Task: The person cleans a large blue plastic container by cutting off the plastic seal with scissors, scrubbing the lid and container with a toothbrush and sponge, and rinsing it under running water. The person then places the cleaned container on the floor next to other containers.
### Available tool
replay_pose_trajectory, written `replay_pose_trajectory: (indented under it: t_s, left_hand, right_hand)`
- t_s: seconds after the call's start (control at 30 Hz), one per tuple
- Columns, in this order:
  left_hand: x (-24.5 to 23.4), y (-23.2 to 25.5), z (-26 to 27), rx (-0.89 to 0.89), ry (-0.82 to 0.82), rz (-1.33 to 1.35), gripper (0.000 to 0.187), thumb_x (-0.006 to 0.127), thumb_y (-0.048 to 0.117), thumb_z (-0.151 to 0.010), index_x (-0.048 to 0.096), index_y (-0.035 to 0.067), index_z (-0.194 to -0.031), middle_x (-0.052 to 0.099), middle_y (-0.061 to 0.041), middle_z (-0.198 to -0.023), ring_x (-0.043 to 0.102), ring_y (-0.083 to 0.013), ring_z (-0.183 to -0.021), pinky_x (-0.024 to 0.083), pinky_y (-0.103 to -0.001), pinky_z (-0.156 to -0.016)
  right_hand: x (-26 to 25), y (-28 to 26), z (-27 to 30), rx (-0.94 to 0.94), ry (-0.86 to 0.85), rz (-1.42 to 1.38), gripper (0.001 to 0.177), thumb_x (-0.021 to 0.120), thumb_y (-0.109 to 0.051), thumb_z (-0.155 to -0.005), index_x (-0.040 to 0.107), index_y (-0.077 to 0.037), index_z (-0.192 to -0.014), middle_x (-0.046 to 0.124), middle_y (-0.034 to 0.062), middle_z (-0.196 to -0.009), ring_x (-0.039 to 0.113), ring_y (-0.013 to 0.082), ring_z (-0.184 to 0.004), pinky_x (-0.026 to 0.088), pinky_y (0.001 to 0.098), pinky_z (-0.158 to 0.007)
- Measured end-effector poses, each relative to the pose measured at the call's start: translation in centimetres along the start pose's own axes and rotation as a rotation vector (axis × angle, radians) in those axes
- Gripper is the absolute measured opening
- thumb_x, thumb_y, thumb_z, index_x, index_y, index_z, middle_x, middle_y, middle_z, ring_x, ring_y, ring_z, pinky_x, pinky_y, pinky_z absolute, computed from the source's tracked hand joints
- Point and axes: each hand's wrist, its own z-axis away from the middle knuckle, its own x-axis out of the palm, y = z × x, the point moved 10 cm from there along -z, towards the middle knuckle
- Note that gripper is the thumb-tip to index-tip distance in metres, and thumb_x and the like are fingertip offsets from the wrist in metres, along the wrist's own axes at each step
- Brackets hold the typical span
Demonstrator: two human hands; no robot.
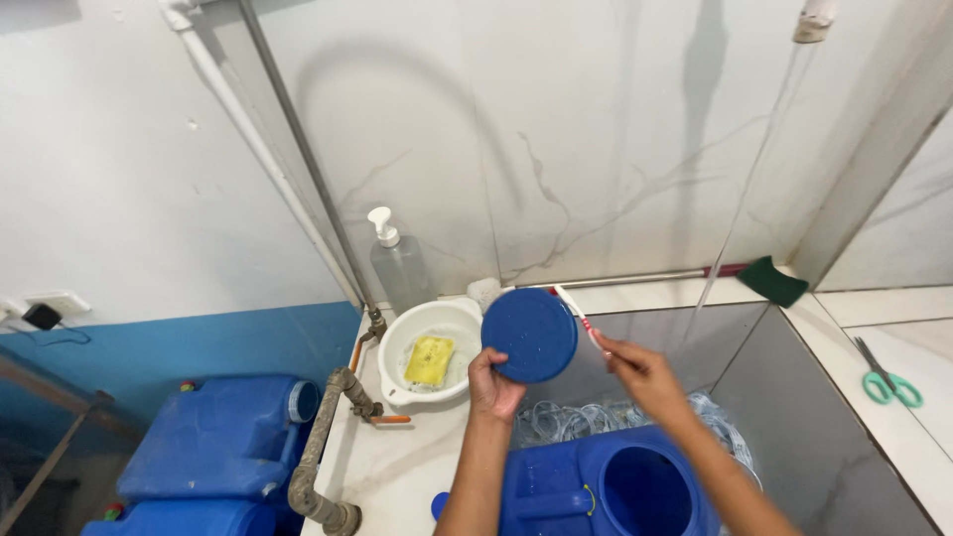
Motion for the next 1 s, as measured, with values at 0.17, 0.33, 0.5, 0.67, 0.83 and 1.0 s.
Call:
replay_pose_trajectory:
  t_s: [0.17,0.33,0.5,0.67,0.83,1.0]
  left_hand:
    - [0.9,-2.6,-2.7,0.16,0.036,0.25,0.063,0.058,-0.001,-0.067,0.058,-0.001,-0.13,0.066,-0.016,-0.13,0.063,-0.0335,-0.122,0.05,-0.05,-0.108]
    - [1.5,-3.5,-2.8,0.269,0.084,0.337,0.055,0.059,0.0,-0.074,0.06,0.001,-0.128,0.066,-0.014,-0.129,0.064,-0.0317,-0.121,0.051,-0.051,-0.107]
    - [4.4,-3.3,-1.7,0.249,0.089,0.102,0.056,0.066,0.039,-0.091,0.055,0.005,-0.134,0.064,-0.012,-0.129,0.063,-0.0269,-0.119,0.055,-0.046,-0.102]
    - [5.8,-6.8,1.0,0.151,-0.05,-0.165,0.089,0.03,0.083,-0.089,0.054,0.011,-0.136,0.062,-0.005,-0.113,0.061,-0.0192,-0.097,0.048,-0.035,-0.074]
    - [5.3,-6.1,1.4,0.283,-0.152,-0.49,0.095,0.019,0.088,-0.096,0.05,0.01,-0.142,0.046,-0.003,-0.094,0.05,-0.0157,-0.086,0.046,-0.034,-0.08]
    - [4.2,-7.9,1.4,0.192,-0.156,-0.523,0.096,0.02,0.087,-0.09,0.045,0.012,-0.144,0.05,-0.002,-0.099,0.053,-0.0153,-0.093,0.048,-0.034,-0.089]
  right_hand:
    - [2.6,3.3,3.0,0.275,0.294,-0.07,0.039,0.062,-0.016,-0.1,0.068,-0.019,-0.138,0.06,0.0001,-0.075,0.05,0.0102,-0.068,0.044,0.0267,-0.061]
    - [1.9,0.2,4.5,0.06,0.345,0.019,0.039,0.062,-0.014,-0.099,0.066,-0.017,-0.137,0.061,0.002,-0.074,0.055,0.0108,-0.068,0.048,0.027,-0.061]
    - [3.0,-5.0,6.9,-0.243,0.224,0.465,0.044,0.061,-0.005,-0.089,0.069,-0.016,-0.131,0.066,0.0081,-0.088,0.067,0.0241,-0.072,0.052,0.0356,-0.063]
    - [2.3,-7.4,5.9,-0.307,0.109,0.767,0.049,0.064,-0.008,-0.084,0.067,-0.024,-0.131,0.066,0.0041,-0.089,0.068,0.0279,-0.072,0.054,0.0414,-0.058]
    - [2.0,-8.1,5.5,-0.192,0.055,0.78,0.049,0.064,-0.01,-0.086,0.065,-0.025,-0.133,0.064,0.0039,-0.085,0.068,0.0279,-0.067,0.054,0.0418,-0.056]
    - [1.8,-8.0,6.6,-0.136,0.104,0.747,0.043,0.063,-0.014,-0.09,0.065,-0.024,-0.132,0.063,0.0065,-0.086,0.067,0.0314,-0.067,0.054,0.0425,-0.057]
